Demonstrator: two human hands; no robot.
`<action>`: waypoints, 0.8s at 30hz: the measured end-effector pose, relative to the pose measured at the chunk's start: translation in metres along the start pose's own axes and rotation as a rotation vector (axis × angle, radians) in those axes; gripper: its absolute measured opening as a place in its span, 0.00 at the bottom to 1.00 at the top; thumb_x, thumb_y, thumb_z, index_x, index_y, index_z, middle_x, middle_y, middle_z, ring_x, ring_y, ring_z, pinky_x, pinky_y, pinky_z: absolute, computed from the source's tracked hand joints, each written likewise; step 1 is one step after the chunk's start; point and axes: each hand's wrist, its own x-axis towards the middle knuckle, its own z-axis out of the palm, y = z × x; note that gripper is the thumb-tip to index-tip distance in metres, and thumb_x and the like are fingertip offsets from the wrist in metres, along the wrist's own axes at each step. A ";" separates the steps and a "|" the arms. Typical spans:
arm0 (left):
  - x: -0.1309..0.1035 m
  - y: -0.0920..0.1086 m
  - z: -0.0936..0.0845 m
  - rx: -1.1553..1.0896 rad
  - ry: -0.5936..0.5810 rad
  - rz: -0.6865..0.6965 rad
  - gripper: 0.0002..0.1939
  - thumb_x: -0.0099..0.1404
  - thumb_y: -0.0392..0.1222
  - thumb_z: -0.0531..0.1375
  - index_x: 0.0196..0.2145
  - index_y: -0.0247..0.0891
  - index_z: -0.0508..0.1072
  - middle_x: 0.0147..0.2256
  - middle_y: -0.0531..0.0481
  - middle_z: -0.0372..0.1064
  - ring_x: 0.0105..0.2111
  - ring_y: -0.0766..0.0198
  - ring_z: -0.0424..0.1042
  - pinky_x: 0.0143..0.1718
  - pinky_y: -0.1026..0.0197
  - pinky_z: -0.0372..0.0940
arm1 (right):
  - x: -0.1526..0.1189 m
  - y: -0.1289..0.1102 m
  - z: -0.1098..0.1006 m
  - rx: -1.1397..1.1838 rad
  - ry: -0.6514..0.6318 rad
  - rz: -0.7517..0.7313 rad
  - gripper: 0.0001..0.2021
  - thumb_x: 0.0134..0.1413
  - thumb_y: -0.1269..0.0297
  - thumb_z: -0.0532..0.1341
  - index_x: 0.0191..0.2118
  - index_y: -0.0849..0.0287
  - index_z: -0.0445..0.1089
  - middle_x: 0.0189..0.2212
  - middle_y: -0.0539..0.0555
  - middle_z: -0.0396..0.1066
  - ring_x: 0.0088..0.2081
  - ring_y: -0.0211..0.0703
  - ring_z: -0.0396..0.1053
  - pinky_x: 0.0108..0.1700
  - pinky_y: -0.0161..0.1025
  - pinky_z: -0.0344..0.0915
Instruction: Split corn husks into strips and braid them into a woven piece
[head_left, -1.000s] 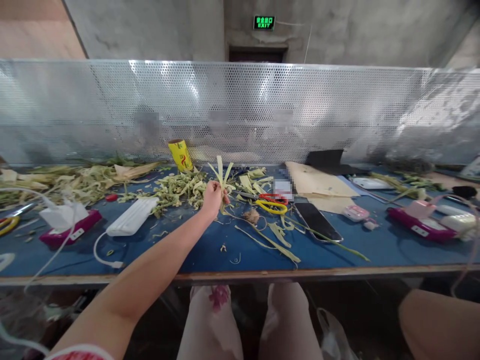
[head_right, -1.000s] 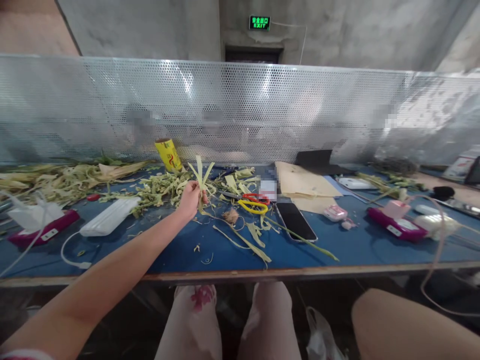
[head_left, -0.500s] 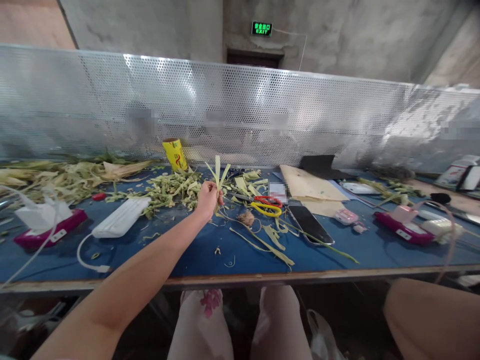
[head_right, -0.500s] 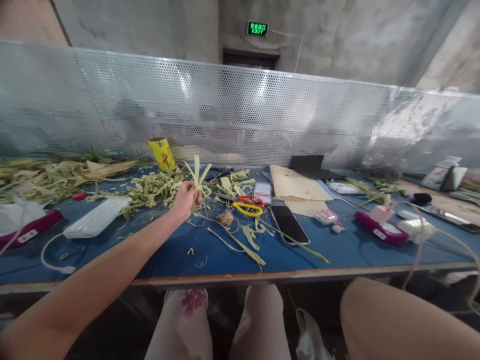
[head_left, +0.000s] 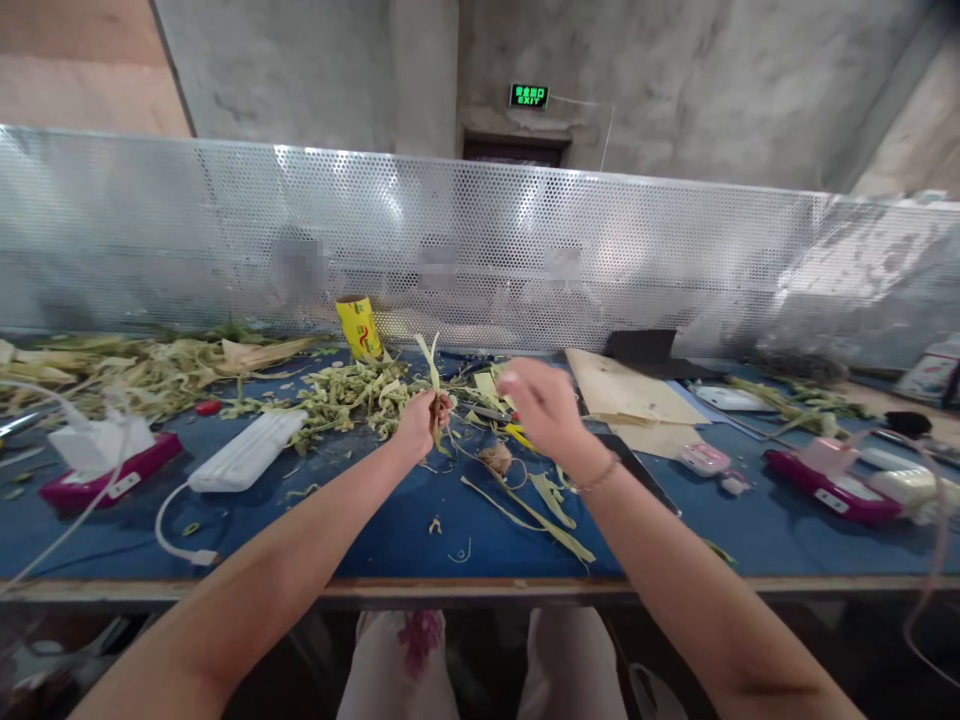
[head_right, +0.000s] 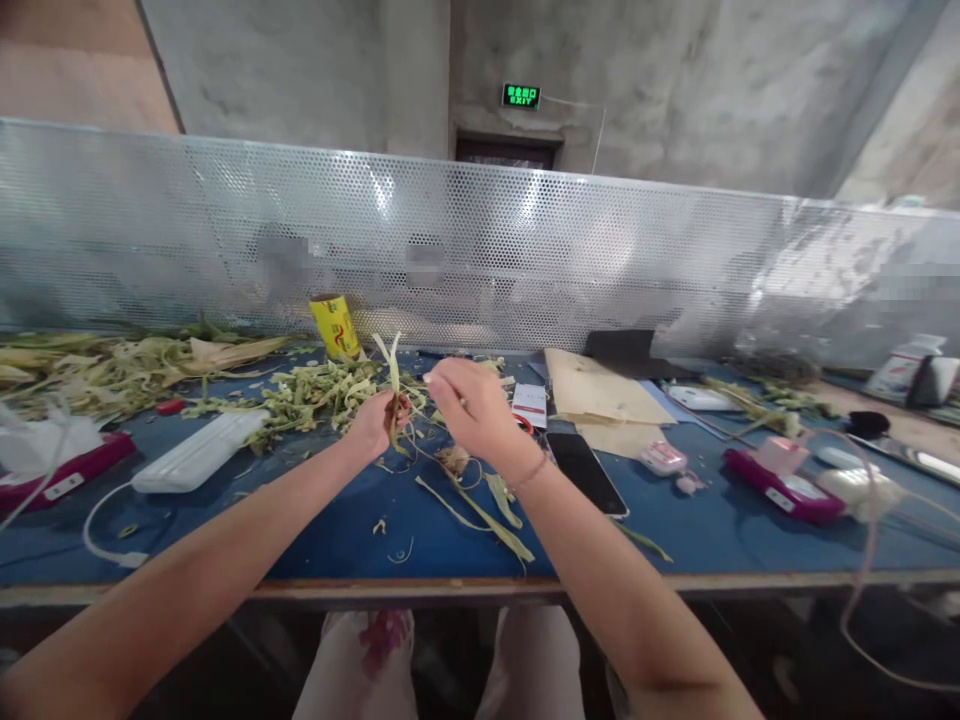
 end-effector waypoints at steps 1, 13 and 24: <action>0.000 0.000 0.000 0.003 0.001 0.006 0.09 0.54 0.32 0.51 0.18 0.35 0.59 0.15 0.54 0.59 0.12 0.75 0.53 0.14 0.70 0.48 | 0.001 0.006 0.010 -0.014 -0.022 0.054 0.14 0.59 0.65 0.48 0.26 0.61 0.64 0.23 0.50 0.62 0.28 0.35 0.61 0.34 0.36 0.61; -0.006 0.002 0.027 0.101 -0.107 0.125 0.06 0.45 0.26 0.52 0.19 0.34 0.64 0.16 0.56 0.61 0.17 0.71 0.61 0.22 0.67 0.56 | 0.005 0.032 0.051 0.172 -0.190 0.427 0.10 0.49 0.69 0.57 0.40 0.64 0.63 0.37 0.58 0.67 0.39 0.40 0.66 0.43 0.40 0.63; 0.011 0.001 0.023 0.376 -0.181 0.212 0.07 0.50 0.33 0.59 0.25 0.37 0.61 0.18 0.57 0.62 0.17 0.72 0.60 0.21 0.67 0.54 | 0.011 0.052 0.062 0.176 -0.213 0.503 0.08 0.52 0.75 0.51 0.35 0.62 0.66 0.30 0.54 0.70 0.31 0.38 0.68 0.37 0.38 0.65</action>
